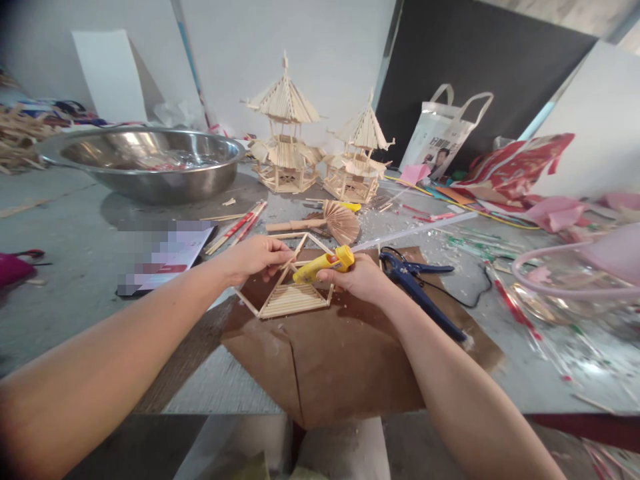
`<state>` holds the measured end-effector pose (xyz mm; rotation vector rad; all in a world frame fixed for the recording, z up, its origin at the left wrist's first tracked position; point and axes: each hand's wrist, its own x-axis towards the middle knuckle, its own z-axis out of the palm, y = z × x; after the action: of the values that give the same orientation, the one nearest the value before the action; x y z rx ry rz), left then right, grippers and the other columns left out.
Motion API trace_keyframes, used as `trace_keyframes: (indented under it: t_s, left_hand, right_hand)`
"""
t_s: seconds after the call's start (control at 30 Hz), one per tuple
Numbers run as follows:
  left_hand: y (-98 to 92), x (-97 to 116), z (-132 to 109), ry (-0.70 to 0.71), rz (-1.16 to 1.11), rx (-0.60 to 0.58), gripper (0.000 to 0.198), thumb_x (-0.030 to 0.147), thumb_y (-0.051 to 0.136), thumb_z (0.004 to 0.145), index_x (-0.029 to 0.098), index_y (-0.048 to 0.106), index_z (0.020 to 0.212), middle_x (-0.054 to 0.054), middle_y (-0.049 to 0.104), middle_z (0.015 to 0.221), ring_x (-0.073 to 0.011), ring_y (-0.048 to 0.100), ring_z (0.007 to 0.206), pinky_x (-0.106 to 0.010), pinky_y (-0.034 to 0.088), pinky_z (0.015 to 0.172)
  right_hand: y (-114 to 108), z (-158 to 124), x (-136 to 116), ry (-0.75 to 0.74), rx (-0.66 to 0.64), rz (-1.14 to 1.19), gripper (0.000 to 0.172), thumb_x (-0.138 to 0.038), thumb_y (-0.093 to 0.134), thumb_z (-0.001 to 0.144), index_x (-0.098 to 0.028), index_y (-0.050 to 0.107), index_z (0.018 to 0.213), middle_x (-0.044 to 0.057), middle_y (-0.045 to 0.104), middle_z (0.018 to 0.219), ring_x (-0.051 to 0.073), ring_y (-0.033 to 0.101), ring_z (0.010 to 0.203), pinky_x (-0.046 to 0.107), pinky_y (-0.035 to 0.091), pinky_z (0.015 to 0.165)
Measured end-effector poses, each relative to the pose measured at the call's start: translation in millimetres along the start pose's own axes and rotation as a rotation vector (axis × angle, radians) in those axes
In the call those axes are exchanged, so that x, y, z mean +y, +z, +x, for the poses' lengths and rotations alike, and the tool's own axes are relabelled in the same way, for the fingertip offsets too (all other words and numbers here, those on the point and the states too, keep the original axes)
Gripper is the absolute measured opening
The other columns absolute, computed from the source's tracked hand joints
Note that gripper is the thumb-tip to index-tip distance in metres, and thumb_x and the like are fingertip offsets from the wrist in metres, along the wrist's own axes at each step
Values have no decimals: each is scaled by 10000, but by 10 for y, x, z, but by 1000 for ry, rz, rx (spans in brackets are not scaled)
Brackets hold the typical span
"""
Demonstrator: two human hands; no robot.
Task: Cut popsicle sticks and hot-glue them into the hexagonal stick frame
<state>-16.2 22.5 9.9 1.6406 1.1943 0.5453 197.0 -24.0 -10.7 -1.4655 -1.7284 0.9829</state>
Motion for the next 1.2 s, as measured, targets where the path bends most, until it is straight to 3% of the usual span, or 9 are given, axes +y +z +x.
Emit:
trace_keyframes:
  t_s: [0.97,1.2]
  left_hand:
    - [-16,-20,16,5,96,-63,222,370,539,692,149,536,667,41,431,472,-55,404,388,-180,350,382]
    - [-31,-5,-10,3,163,-57,224,361,522,698,140,558,693,55,367,439,-41,311,348,-185,231,351]
  right_hand:
    - [-20,-38,-81,12,14,-45,372,-513,629,541,-161,591,658,-32,477,534,80,389,485,220,338,467]
    - [-58,-43,-87,23,16,-88,377,-519,616,553,-161,591,667,-27,513,536,82,407,472,221,347,463]
